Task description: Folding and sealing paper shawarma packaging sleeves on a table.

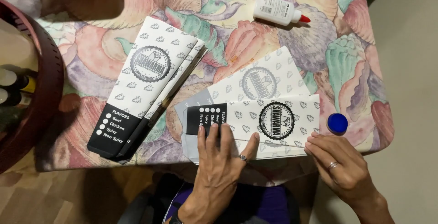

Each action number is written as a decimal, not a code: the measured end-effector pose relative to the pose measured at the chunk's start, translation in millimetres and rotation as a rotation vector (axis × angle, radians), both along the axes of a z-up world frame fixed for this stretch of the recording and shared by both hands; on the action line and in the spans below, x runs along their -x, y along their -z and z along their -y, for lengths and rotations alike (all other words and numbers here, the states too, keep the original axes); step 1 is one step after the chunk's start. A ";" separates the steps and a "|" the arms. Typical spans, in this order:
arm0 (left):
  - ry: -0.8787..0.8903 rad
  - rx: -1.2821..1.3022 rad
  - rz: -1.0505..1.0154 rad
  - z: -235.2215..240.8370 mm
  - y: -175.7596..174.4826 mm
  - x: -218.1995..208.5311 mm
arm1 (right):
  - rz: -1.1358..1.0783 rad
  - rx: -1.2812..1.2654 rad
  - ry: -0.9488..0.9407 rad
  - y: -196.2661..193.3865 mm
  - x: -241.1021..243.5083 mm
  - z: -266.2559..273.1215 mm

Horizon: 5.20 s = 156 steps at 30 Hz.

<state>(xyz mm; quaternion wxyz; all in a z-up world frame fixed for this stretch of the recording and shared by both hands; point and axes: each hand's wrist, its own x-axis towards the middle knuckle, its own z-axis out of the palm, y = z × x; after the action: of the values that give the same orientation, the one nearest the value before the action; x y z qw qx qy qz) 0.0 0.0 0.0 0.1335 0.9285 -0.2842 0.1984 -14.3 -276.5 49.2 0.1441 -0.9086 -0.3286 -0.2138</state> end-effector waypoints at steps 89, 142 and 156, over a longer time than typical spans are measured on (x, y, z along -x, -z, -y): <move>0.286 -0.337 0.443 23.8 0.3 -39.1 | -0.071 -0.326 0.355 47.4 -38.4 71.5; 0.340 0.298 0.021 -64.1 -21.3 -29.4 | -0.172 -0.067 -0.161 -17.0 -10.2 -22.9; 0.377 0.270 -0.024 -51.8 -21.5 -25.8 | -0.068 0.007 -0.196 -13.2 -14.9 -44.0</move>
<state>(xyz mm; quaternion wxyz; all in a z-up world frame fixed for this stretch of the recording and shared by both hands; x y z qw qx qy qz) 25.8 51.8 21.5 0.2947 0.8350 -0.4217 0.1953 0.6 -232.5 62.4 0.1722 -0.8793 -0.4114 -0.1668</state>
